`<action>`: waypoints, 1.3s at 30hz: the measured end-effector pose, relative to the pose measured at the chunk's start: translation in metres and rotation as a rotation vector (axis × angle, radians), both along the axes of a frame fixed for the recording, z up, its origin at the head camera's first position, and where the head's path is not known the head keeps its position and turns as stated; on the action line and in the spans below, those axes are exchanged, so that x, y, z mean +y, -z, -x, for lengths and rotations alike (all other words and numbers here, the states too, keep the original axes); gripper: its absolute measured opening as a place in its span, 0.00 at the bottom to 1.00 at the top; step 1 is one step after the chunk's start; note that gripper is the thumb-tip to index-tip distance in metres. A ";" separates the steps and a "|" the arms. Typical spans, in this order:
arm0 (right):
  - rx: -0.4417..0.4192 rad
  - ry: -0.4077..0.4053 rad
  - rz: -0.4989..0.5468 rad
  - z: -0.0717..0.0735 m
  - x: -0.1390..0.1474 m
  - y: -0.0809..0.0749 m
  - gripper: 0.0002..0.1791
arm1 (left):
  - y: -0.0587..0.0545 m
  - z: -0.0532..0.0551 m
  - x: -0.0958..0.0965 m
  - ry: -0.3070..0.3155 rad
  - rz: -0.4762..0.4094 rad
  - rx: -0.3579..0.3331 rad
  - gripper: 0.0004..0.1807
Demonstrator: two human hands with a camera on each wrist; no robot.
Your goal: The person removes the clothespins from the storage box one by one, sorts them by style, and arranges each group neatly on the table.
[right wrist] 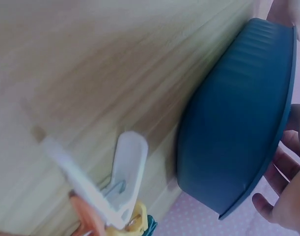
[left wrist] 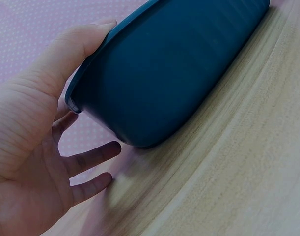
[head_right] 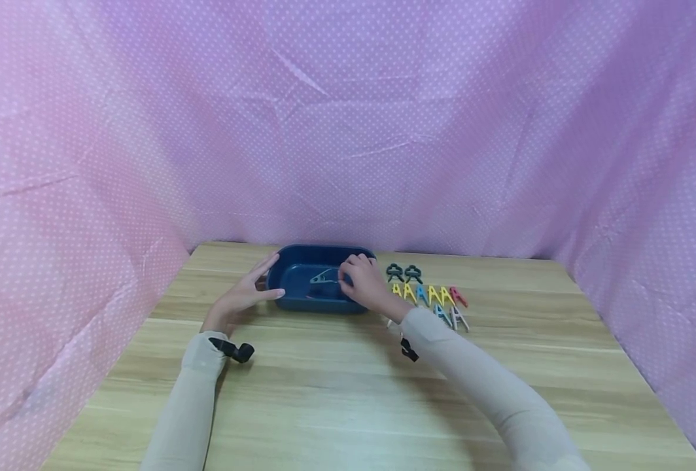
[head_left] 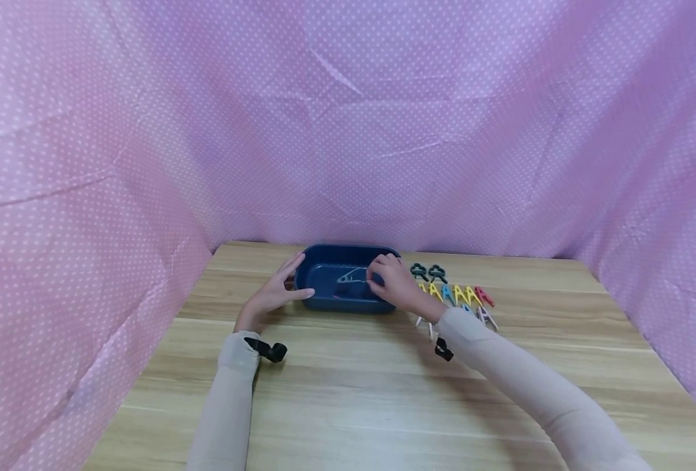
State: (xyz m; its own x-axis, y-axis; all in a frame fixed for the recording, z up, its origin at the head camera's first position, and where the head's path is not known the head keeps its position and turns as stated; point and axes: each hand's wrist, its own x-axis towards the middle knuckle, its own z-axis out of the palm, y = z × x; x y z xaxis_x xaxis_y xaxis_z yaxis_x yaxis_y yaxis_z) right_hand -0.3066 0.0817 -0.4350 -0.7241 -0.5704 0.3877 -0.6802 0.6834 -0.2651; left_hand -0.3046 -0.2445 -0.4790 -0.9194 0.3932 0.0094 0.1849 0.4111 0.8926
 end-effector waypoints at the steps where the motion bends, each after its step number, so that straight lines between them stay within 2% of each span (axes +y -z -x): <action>1: 0.005 -0.001 0.005 -0.001 0.002 -0.001 0.02 | 0.000 0.000 0.000 0.002 0.003 0.001 0.53; 11: 0.026 0.022 0.054 -0.012 0.028 -0.004 0.03 | 0.003 0.001 0.003 0.021 0.028 0.033 0.52; 17: 0.085 0.017 0.084 -0.018 0.048 -0.012 0.04 | 0.003 0.001 0.003 0.006 0.026 0.016 0.52; 19: 0.078 0.012 0.090 -0.020 0.056 -0.016 0.04 | 0.003 0.001 0.003 -0.002 0.026 0.006 0.52; 26: 0.083 -0.012 0.082 -0.028 0.094 -0.026 0.05 | 0.001 0.001 0.002 0.002 0.027 0.016 0.52; 33: 0.129 0.024 0.019 -0.037 0.141 -0.030 0.05 | 0.002 0.001 0.003 0.002 0.023 0.023 0.52; 39: 0.180 0.036 0.020 -0.041 0.177 -0.030 0.06 | 0.002 0.001 0.001 -0.012 0.039 0.024 0.52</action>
State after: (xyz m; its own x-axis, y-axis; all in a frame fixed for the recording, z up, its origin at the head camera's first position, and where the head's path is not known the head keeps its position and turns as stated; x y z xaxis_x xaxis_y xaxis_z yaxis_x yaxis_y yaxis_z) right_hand -0.2651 0.2592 -0.4052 -0.6617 -0.5361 0.5241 -0.6932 0.7038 -0.1552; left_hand -0.3052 -0.2437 -0.4808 -0.9237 0.3828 0.0161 0.2008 0.4477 0.8713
